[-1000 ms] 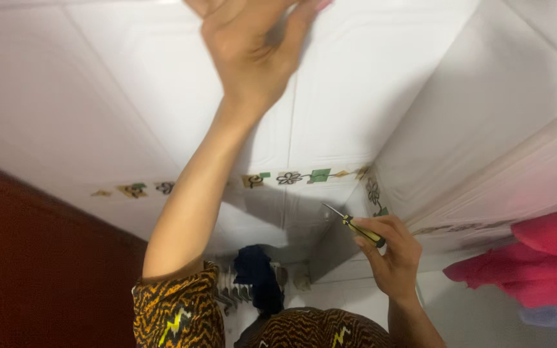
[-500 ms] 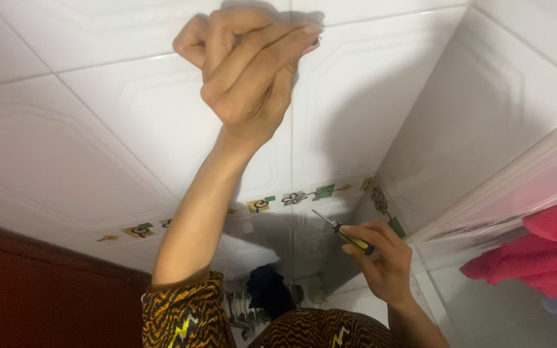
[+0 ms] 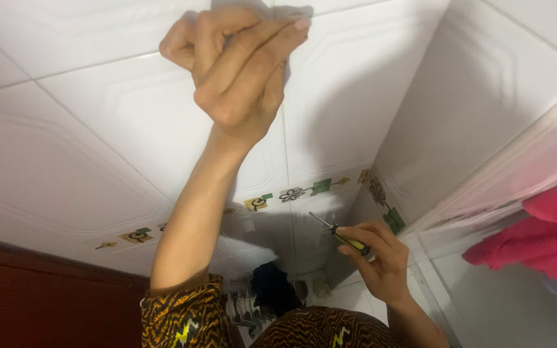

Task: The person installs a wooden wall shelf in a bathroom. They use a screwdriver to secure wall anchors and screws into the tiled wall, then lift and align the shelf onto the fasteners. The person also handles a small plastic bag of hardware and a white string near the sink.

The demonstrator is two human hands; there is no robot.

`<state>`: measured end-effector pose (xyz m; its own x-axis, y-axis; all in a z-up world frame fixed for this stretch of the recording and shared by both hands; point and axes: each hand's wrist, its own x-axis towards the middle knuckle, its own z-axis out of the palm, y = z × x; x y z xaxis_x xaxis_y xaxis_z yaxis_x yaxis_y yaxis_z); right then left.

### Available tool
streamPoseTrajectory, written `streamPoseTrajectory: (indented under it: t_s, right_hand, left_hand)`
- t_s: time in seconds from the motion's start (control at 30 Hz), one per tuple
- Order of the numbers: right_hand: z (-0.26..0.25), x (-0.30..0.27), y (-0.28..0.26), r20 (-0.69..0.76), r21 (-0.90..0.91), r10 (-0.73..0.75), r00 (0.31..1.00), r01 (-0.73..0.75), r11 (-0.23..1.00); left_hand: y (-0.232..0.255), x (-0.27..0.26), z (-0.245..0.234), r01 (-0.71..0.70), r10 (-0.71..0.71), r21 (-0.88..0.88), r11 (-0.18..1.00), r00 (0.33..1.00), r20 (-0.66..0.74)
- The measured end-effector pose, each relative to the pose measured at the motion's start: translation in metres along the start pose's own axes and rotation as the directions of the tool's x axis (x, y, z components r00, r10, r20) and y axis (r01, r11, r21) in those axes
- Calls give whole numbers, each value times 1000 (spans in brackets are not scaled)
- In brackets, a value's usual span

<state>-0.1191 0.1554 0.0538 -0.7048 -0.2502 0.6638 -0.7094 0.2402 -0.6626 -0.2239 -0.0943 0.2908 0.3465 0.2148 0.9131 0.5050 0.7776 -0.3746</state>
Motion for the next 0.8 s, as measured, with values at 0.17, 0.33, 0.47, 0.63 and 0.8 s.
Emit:
streamPoseTrajectory:
  t_s: [0.17,0.33,0.47,0.63,0.8]
  right_hand:
    - [0,7,3,-72,-84,-98,993,92,992]
    - [-34,48,-22,-324,-330,-413,851,307,893]
    - [-51,99,-56,-396,-294,-541,742,455,840]
    - [-54,117,-100,-328,-275,-555,765,485,830]
    - [-49,136,-104,-250,-454,-638,728,494,741]
  left_hand:
    - [1,-1,3,-79,79,40,996,997,-10]
    - [3,0,5,-55,57,72,996,998,-15]
    - [5,1,-1,-12,9,68,998,999,42]
    - [5,-1,-4,14,-14,31,999,1000,21]
    - [4,-2,-3,15,-15,-2,1000,1000,5]
